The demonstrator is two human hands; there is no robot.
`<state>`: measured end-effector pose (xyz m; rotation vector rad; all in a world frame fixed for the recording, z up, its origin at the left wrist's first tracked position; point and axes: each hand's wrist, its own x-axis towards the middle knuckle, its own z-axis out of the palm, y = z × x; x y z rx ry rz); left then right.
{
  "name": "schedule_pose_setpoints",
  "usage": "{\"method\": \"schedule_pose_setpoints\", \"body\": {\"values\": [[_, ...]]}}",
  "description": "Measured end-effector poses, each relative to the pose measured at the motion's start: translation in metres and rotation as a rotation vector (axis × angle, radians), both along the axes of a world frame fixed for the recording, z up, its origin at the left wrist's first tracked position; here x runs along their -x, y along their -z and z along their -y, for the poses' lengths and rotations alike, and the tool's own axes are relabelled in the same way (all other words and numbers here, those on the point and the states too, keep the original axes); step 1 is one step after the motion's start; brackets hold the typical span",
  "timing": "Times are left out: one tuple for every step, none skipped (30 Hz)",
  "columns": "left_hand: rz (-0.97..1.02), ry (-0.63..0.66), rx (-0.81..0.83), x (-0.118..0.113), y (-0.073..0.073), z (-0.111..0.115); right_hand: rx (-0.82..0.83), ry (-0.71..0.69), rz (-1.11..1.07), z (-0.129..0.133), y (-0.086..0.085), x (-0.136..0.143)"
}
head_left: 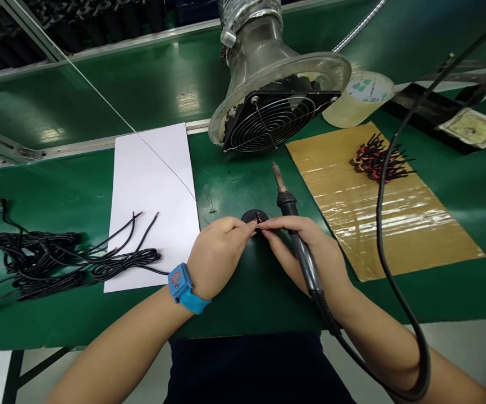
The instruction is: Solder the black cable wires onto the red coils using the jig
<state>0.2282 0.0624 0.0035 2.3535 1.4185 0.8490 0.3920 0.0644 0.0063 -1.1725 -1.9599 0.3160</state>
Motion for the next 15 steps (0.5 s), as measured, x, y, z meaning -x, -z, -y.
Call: {"method": "schedule_pose_setpoints", "body": {"values": [[-0.042, 0.018, -0.042, 0.0, 0.001, 0.0, 0.002, 0.008, -0.006, 0.0, -0.001, 0.001], [-0.083, 0.033, -0.078, 0.001, 0.002, 0.001, 0.008, 0.019, -0.009, 0.0, -0.002, 0.002], [-0.117, 0.045, -0.106, 0.001, 0.002, 0.001, 0.011, 0.027, -0.01, 0.0, -0.003, 0.002], [-0.144, 0.053, -0.125, 0.001, 0.003, 0.002, 0.013, 0.032, -0.009, -0.001, -0.003, 0.003], [-0.161, 0.061, -0.135, 0.001, 0.004, 0.002, 0.013, 0.034, -0.005, -0.001, -0.003, 0.003], [-0.164, 0.065, -0.137, 0.001, 0.004, 0.002, 0.01, 0.036, 0.001, -0.001, -0.003, 0.003], [-0.159, 0.065, -0.13, 0.0, 0.004, 0.002, 0.002, 0.036, 0.006, -0.002, -0.002, 0.003], [-0.14, 0.06, -0.113, 0.0, 0.004, 0.002, -0.008, 0.035, 0.01, -0.002, -0.002, 0.003], [-0.107, 0.051, -0.083, -0.001, 0.003, 0.002, -0.016, 0.034, 0.013, -0.003, -0.001, 0.003], [-0.059, 0.036, -0.036, -0.002, 0.002, 0.001, -0.022, 0.032, 0.014, -0.003, 0.0, 0.003], [0.001, 0.015, 0.027, -0.003, 0.0, 0.0, -0.027, 0.03, 0.011, -0.004, 0.0, 0.003], [0.064, -0.013, 0.106, -0.004, -0.003, -0.002, -0.026, 0.024, 0.006, -0.004, 0.001, 0.003], [0.123, -0.042, 0.196, -0.004, -0.006, -0.003, -0.023, 0.018, -0.001, -0.004, 0.002, 0.004], [0.171, -0.069, 0.289, -0.005, -0.01, -0.006, -0.016, 0.013, -0.008, -0.005, 0.002, 0.004], [0.204, -0.092, 0.377, -0.005, -0.014, -0.008, -0.012, 0.011, -0.014, -0.005, 0.002, 0.004]]}}
